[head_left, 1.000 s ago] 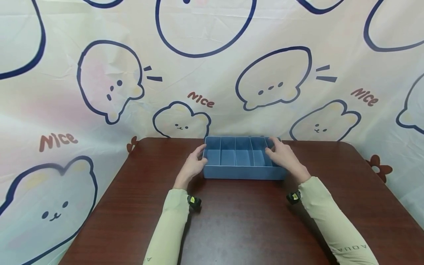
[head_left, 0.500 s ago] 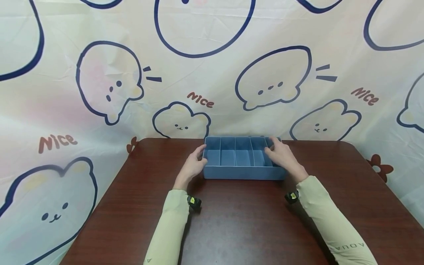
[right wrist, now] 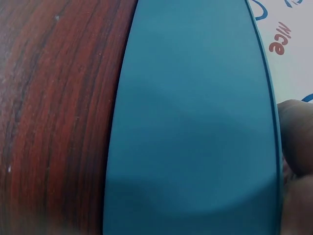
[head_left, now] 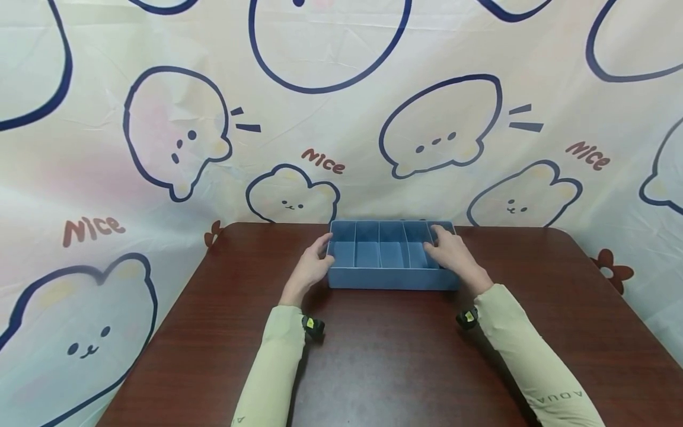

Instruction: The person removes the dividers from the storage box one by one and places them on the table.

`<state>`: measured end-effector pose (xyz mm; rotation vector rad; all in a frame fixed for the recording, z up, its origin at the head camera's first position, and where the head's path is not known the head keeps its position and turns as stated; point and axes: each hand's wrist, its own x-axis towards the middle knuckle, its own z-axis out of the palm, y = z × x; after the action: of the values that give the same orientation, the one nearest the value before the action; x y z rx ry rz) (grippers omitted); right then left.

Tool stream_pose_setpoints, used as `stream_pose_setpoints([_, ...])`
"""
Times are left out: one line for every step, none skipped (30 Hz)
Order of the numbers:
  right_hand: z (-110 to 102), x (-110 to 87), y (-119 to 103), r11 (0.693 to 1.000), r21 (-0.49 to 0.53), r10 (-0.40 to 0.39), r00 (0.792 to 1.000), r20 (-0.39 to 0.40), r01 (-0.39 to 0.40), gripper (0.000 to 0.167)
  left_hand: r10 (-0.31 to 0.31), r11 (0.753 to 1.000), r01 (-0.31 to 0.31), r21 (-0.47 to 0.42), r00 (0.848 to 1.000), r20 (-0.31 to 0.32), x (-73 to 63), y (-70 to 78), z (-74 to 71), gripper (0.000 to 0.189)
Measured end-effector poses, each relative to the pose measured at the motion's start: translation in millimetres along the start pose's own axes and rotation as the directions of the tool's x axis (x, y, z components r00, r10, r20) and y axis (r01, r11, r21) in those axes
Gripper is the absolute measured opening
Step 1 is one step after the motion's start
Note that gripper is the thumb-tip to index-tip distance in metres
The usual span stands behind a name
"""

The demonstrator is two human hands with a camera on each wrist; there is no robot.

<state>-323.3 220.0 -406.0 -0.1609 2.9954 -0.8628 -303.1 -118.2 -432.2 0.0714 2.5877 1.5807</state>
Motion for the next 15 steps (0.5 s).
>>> stream_pose_setpoints([0.2, -0.2, -0.5, 1.000, -0.004, -0.004, 1.000, -0.002, 0.004, 0.066, 0.000, 1.000, 0.000, -0.001, 1.000, -0.001, 0.0, 0.3, -0.1, 0.063])
stream_pose_setpoints([0.3, -0.3, -0.7, 1.000, -0.006, -0.006, 1.000, -0.005, 0.006, 0.066, 0.001, 1.000, -0.001, 0.001, 1.000, -0.002, 0.0, 0.5, -0.3, 0.063])
stream_pose_setpoints([0.5, -0.4, -1.1, 1.000, -0.007, -0.009, 1.000, -0.009, 0.008, 0.066, 0.002, 1.000, -0.002, 0.001, 1.000, -0.002, -0.1, 0.6, -0.4, 0.063])
stream_pose_setpoints([0.7, -0.4, -1.4, 1.000, -0.008, -0.010, 1.000, -0.011, 0.010, 0.066, 0.002, 1.000, -0.002, 0.001, 1.000, -0.003, -0.3, 0.6, -0.5, 0.063])
stream_pose_setpoints([0.9, -0.2, -1.4, 1.000, -0.012, -0.012, 1.000, -0.014, 0.012, 0.066, 0.003, 1.000, -0.003, 0.001, 1.000, -0.004, -0.4, 0.4, -0.5, 0.063])
stream_pose_setpoints([1.0, -0.4, -1.7, 1.000, -0.018, -0.014, 1.000, -0.014, 0.014, 0.066, 0.004, 1.000, -0.004, 0.001, 1.000, -0.003, -0.4, 0.0, -0.3, 0.063])
stream_pose_setpoints([1.2, -0.2, -1.8, 1.000, -0.023, -0.015, 1.000, -0.017, 0.014, 0.065, 0.005, 1.000, -0.005, 0.003, 1.000, -0.003, -0.5, -0.4, -0.2, 0.063])
stream_pose_setpoints([1.5, 0.1, -1.8, 0.999, -0.028, -0.016, 1.000, -0.019, 0.016, 0.065, 0.005, 1.000, -0.005, 0.004, 1.000, -0.003, -0.7, -0.8, 0.0, 0.063])
stream_pose_setpoints([1.8, 0.3, -1.9, 0.999, -0.033, -0.018, 1.000, -0.020, 0.017, 0.065, 0.005, 1.000, -0.005, 0.002, 1.000, -0.004, -1.0, -1.1, 0.2, 0.063])
stream_pose_setpoints([2.1, 0.6, -1.8, 0.999, -0.038, -0.018, 1.000, -0.020, 0.018, 0.064, 0.003, 1.000, -0.003, 0.002, 1.000, -0.006, -1.2, -1.5, 0.4, 0.063])
stream_pose_setpoints([2.0, 0.9, -1.6, 0.999, -0.045, -0.021, 1.000, -0.019, 0.020, 0.064, 0.005, 1.000, -0.005, 0.003, 1.000, -0.006, -1.0, -1.8, 0.6, 0.063])
stream_pose_setpoints([2.1, 0.9, -1.4, 0.999, -0.050, -0.020, 1.000, -0.018, 0.019, 0.064, 0.005, 1.000, -0.005, 0.003, 1.000, -0.006, -1.0, -1.8, 0.8, 0.063])
stream_pose_setpoints([2.2, 1.2, -1.1, 0.999, -0.049, -0.015, 1.000, -0.016, 0.014, 0.063, 0.006, 1.000, -0.006, 0.004, 1.000, -0.006, -1.0, -1.7, 1.0, 0.063])
stream_pose_setpoints([2.2, 1.3, -0.8, 0.999, -0.052, -0.012, 1.000, -0.012, 0.011, 0.063, 0.005, 1.000, -0.005, 0.005, 1.000, -0.006, -0.9, -1.4, 1.1, 0.063])
stream_pose_setpoints([2.1, 1.4, -0.5, 0.999, -0.054, -0.007, 1.000, -0.006, 0.007, 0.063, 0.005, 1.000, -0.005, 0.006, 1.000, -0.005, -0.8, -1.0, 1.2, 0.063])
